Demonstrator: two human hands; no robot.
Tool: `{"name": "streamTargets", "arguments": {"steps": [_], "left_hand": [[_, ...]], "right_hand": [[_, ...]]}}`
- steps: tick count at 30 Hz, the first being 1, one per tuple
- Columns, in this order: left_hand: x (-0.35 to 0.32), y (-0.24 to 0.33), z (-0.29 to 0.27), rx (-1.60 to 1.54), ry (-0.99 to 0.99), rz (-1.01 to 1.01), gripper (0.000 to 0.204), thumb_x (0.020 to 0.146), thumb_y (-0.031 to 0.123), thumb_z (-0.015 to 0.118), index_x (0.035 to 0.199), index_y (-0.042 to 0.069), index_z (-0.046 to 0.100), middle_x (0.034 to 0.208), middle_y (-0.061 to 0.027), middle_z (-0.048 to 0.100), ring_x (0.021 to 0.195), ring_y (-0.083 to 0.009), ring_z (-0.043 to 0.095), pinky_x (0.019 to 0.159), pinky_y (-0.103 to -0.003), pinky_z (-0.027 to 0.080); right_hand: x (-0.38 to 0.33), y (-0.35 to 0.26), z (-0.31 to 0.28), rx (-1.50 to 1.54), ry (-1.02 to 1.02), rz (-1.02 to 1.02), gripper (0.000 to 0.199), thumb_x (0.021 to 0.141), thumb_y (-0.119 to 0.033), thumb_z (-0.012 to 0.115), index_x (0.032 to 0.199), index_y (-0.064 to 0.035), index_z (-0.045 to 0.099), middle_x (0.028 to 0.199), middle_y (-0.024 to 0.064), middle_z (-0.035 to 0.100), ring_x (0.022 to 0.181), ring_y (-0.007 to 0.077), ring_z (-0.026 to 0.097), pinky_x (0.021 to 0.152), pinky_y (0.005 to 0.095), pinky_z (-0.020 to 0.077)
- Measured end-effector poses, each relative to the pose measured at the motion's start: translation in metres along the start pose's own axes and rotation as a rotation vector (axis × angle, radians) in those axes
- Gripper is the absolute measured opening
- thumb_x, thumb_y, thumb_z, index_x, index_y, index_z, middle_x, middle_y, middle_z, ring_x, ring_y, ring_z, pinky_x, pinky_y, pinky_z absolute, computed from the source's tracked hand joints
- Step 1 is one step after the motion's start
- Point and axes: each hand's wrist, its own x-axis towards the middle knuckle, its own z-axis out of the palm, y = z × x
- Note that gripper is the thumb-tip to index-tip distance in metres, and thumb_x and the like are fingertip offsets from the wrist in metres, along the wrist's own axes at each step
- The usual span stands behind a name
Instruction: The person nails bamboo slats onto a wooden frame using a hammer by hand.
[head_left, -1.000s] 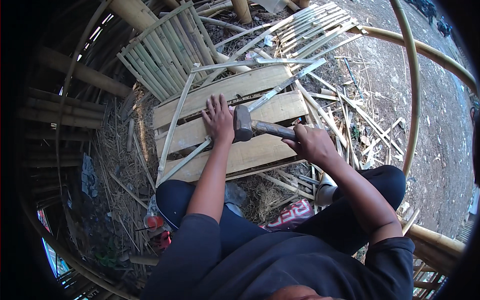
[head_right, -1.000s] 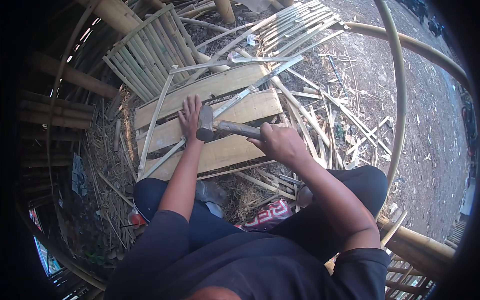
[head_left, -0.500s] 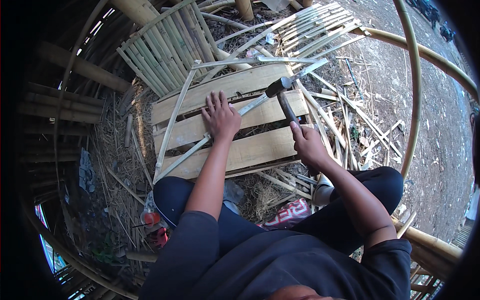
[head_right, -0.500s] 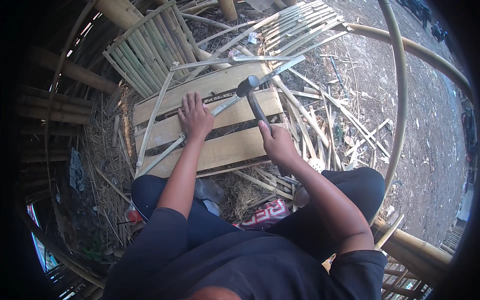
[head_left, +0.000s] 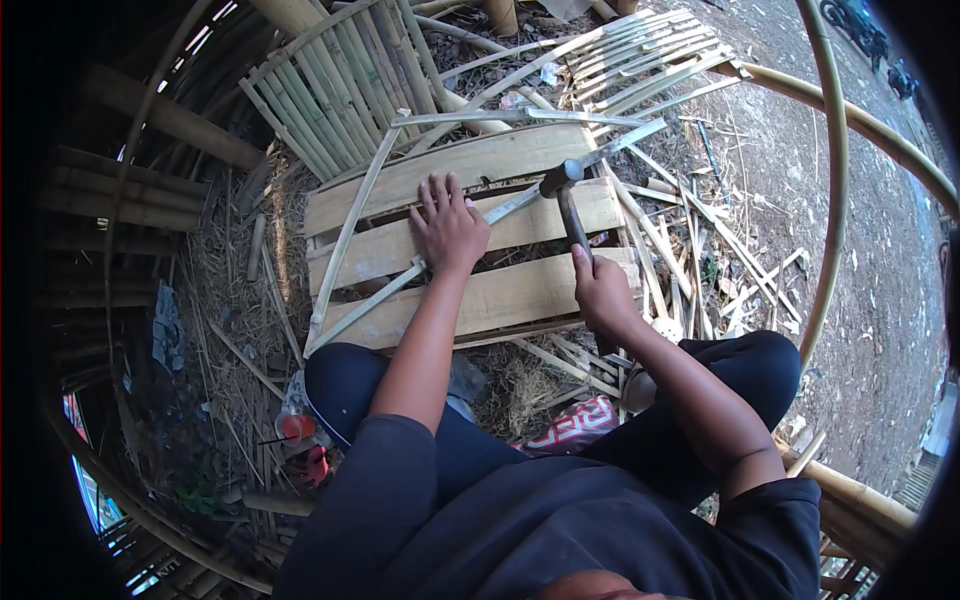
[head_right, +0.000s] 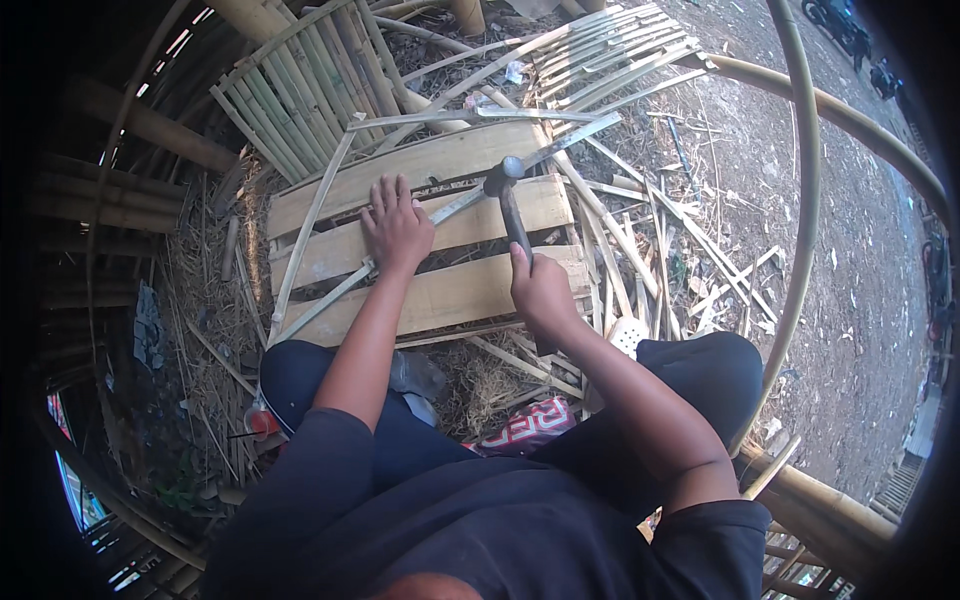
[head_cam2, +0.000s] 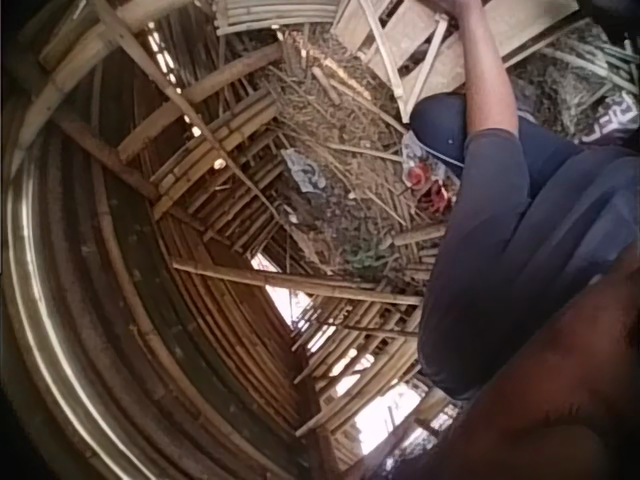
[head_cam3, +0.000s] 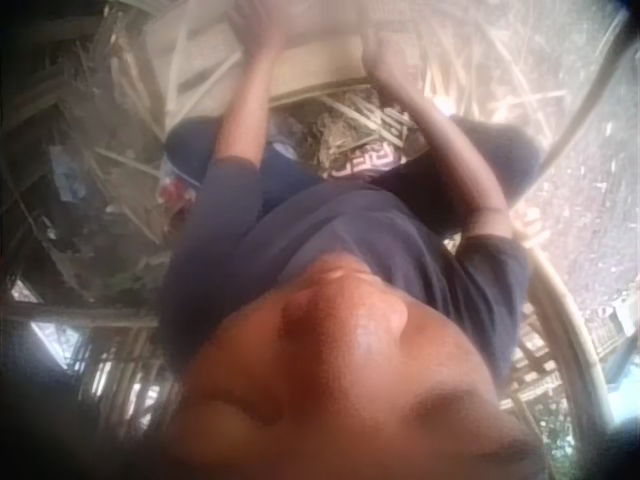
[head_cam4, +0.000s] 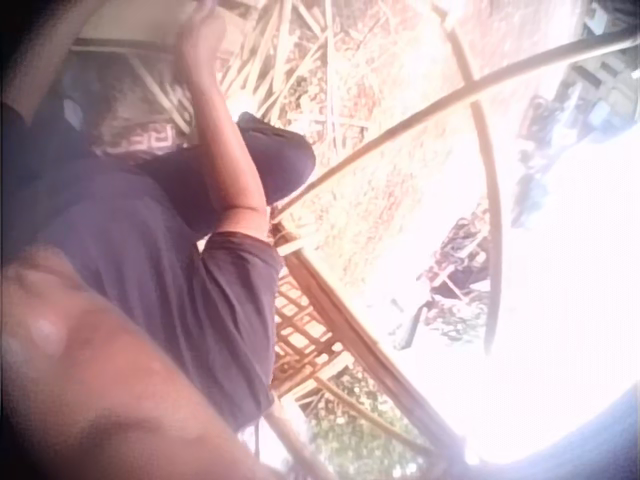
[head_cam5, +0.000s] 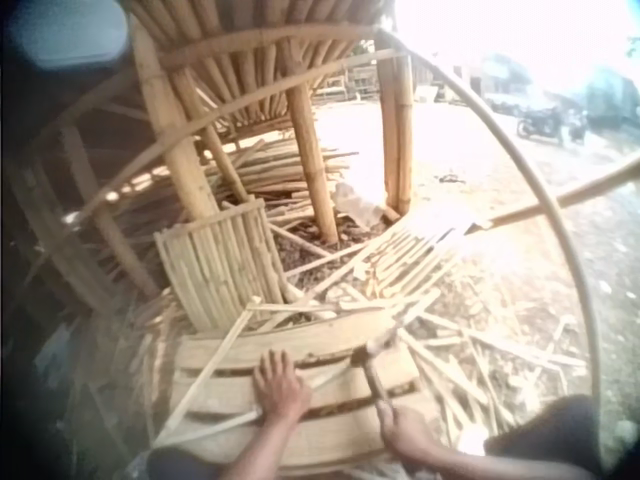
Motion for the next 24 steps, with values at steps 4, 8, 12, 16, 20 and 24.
{"name": "streamTargets", "arguments": {"steps": [4, 8, 12, 16, 20, 24], "left_hand": [[-0.002, -0.006, 0.000, 0.017, 0.005, -0.006, 0.058, 0.101, 0.029, 0.042, 0.157, 0.012, 0.037, 0.165, -0.0126, 0.031, 0.154, -0.0319, 0.024, 0.122, -0.056, 0.020], [0.000, -0.003, 0.000, 0.025, 0.015, 0.001, 0.058, 0.101, 0.028, 0.042, 0.157, 0.012, 0.038, 0.165, -0.0127, 0.032, 0.154, -0.0324, 0.025, 0.122, -0.055, 0.021], [0.000, -0.003, 0.005, 0.024, 0.029, 0.011, 0.058, 0.101, 0.028, 0.041, 0.156, 0.012, 0.038, 0.165, -0.0129, 0.032, 0.154, -0.0326, 0.026, 0.122, -0.055, 0.021], [0.000, -0.010, 0.009, -0.085, 0.063, 0.030, 0.060, 0.098, 0.027, 0.045, 0.154, 0.007, 0.042, 0.163, -0.0168, 0.034, 0.154, -0.0345, 0.025, 0.122, -0.059, 0.017], [-0.001, -0.005, 0.006, -0.092, 0.069, 0.030, 0.059, 0.098, 0.027, 0.044, 0.154, 0.007, 0.042, 0.163, -0.0170, 0.035, 0.154, -0.0348, 0.026, 0.122, -0.059, 0.016], [-0.004, -0.007, 0.003, 0.000, 0.090, 0.005, 0.055, 0.100, 0.027, 0.042, 0.153, 0.011, 0.044, 0.161, -0.0122, 0.039, 0.151, -0.0318, 0.032, 0.122, -0.053, 0.023]], "right_hand": [[0.001, -0.005, -0.008, 0.172, 0.083, 0.012, 0.061, 0.109, -0.046, 0.043, 0.079, 0.0048, 0.057, 0.060, 0.0163, 0.056, 0.056, 0.0291, 0.059, 0.058, 0.0442, 0.0461], [-0.005, -0.006, -0.007, 0.279, 0.183, -0.141, 0.050, 0.110, -0.047, 0.042, 0.078, -0.0087, 0.047, 0.056, -0.0028, 0.043, 0.040, 0.0091, 0.041, 0.038, 0.0289, 0.0332], [-0.006, -0.012, 0.000, -0.061, 0.057, -0.070, 0.058, 0.108, -0.044, 0.047, 0.074, 0.0019, 0.054, 0.055, 0.0099, 0.049, 0.048, 0.0202, 0.049, 0.051, 0.0421, 0.0415], [0.005, -0.011, -0.021, -0.037, 0.117, -0.138, 0.058, 0.106, -0.045, 0.054, 0.075, 0.0033, 0.056, 0.055, 0.0089, 0.049, 0.051, 0.0174, 0.046, 0.051, 0.0395, 0.0396], [0.012, -0.030, -0.091, -0.311, 0.218, -0.400, 0.050, 0.096, -0.044, 0.071, 0.079, 0.0014, 0.060, 0.054, 0.0081, 0.049, 0.051, 0.0160, 0.042, 0.050, 0.0382, 0.0373], [0.026, -0.065, -0.148, -0.625, 0.399, -0.592, 0.036, 0.092, -0.036, 0.074, 0.079, -0.0034, 0.066, 0.057, 0.0157, 0.057, 0.047, 0.0252, 0.055, 0.051, 0.0398, 0.0441]]}}
